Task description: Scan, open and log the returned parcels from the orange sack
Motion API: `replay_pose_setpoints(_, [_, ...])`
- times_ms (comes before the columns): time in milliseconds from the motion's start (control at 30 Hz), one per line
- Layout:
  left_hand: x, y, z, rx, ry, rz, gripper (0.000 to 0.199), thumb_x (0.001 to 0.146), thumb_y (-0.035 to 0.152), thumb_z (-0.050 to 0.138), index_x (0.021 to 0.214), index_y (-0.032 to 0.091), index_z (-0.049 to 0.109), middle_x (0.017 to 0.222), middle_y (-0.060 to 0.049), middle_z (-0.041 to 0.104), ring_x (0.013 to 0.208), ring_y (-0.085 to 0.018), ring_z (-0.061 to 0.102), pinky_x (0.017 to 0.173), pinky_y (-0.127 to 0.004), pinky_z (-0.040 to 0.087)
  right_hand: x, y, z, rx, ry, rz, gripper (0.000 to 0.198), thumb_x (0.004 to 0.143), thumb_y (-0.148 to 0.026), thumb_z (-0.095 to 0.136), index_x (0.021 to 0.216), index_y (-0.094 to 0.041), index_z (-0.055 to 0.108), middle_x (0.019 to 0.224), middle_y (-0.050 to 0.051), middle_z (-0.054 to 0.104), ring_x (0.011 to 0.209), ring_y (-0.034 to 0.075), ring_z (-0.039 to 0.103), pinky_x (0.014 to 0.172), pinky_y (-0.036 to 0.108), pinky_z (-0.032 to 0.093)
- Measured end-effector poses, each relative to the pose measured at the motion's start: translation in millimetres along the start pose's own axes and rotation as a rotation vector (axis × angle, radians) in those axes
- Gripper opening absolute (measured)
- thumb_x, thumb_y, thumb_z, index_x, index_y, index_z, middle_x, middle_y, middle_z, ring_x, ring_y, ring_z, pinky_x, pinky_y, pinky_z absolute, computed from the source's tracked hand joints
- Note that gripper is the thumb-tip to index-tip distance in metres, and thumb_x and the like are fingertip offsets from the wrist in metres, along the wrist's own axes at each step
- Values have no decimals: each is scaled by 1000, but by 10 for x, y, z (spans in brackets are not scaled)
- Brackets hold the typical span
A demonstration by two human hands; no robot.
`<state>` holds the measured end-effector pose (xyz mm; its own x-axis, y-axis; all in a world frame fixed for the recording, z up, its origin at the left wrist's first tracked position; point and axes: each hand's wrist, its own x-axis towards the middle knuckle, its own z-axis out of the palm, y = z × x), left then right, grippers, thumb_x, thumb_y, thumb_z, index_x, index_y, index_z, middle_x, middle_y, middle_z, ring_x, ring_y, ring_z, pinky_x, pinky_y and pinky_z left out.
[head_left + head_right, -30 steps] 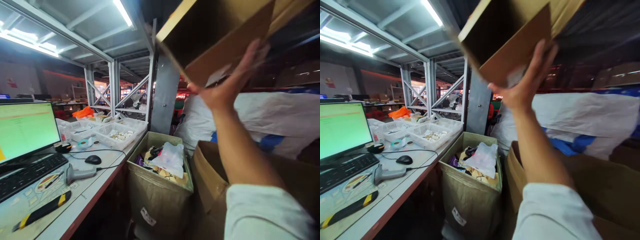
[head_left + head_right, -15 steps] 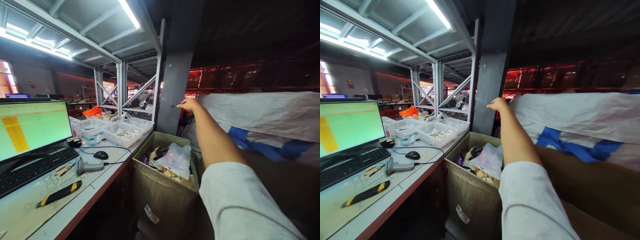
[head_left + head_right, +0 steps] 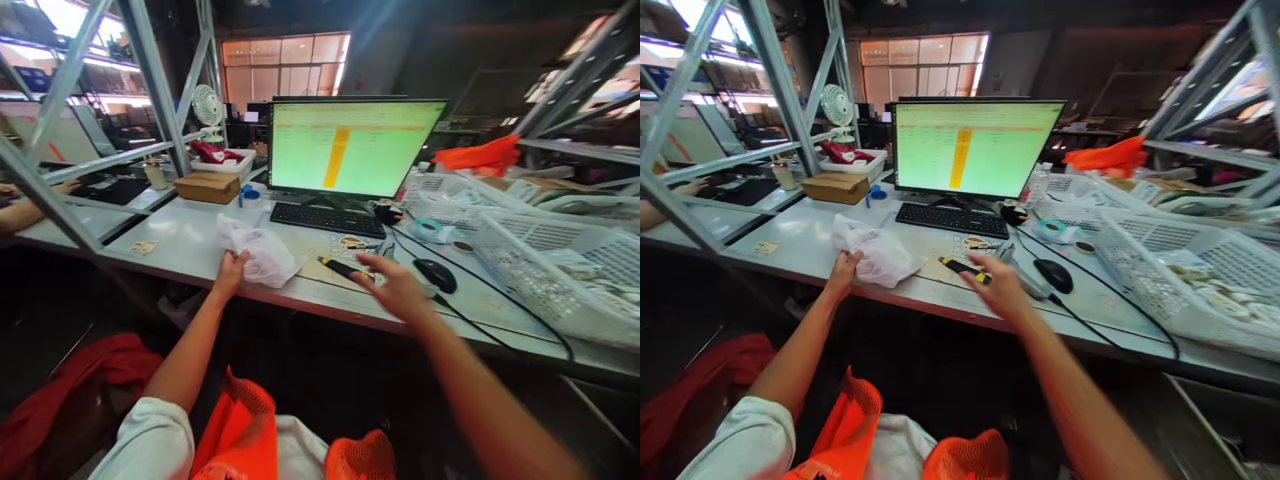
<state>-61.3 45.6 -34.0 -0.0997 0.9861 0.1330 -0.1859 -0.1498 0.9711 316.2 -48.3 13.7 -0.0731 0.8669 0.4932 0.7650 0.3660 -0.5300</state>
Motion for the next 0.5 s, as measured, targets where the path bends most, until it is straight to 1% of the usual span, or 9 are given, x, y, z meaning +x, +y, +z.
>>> replay_pose_setpoints(33, [-123,7,21,-29,10,-26,62,81,60,85,118,17,62,115,-10,75,114,-27,70,100,-36,56,33,-190,476,78,-36,-76,63,94,-69,65,134,-21,73,129,16,74,116,33,73,103,55,59])
replay_pose_setpoints(67, [-251,21,51,-61,7,-59,64,82,64,83,119,18,59,114,-10,75,111,-26,71,96,-35,57,49,-347,875,125,-119,-150,70,90,-64,71,145,-19,66,144,17,66,132,34,64,112,57,53])
replay_pose_setpoints(100, [-386,42,70,-82,-2,-96,66,82,67,82,120,19,57,112,-9,75,105,-25,73,90,-33,59,50,-463,1194,140,-177,-209,82,84,-59,79,152,-18,60,156,18,56,144,37,54,117,60,48])
replay_pose_setpoints(133, [-524,68,63,-88,-15,-138,68,82,69,81,121,20,55,107,-8,75,98,-23,74,83,-31,59,39,-534,1430,144,-214,-238,80,84,-50,80,154,-18,58,160,18,52,148,38,50,119,62,44])
replay_pose_setpoints(200, [-803,123,-41,-69,-58,-226,73,81,73,81,123,21,53,97,-5,74,79,-19,73,66,-27,57,-9,-562,1683,159,-245,-263,66,86,-33,73,150,-19,63,158,17,54,148,38,50,120,64,43])
replay_pose_setpoints(267, [-1067,182,-231,-21,-126,-296,78,78,77,80,125,21,53,90,-3,72,65,-17,70,57,-26,55,-73,-491,1712,231,-208,-250,52,89,-23,61,140,-19,71,146,15,65,139,35,60,117,59,46])
replay_pose_setpoints(333, [-1312,259,-432,50,-155,-286,77,75,79,80,119,20,57,83,-2,71,60,-18,69,55,-28,57,-129,-398,1615,332,-138,-219,46,90,-25,57,131,-19,76,137,13,71,130,32,67,113,53,51])
replay_pose_setpoints(433, [-1676,445,-643,165,-122,-94,60,79,72,82,103,19,66,75,-1,67,63,-17,69,60,-28,58,-167,-315,1426,424,-28,-126,38,84,-27,58,113,-19,81,119,11,79,111,31,74,100,46,59])
replay_pose_setpoints(500, [-1922,600,-712,186,-90,-13,49,80,65,86,97,21,70,77,-2,67,69,-19,69,66,-31,61,-147,-308,1358,433,27,-52,29,78,-27,61,97,-18,82,104,11,81,100,32,75,93,45,61])
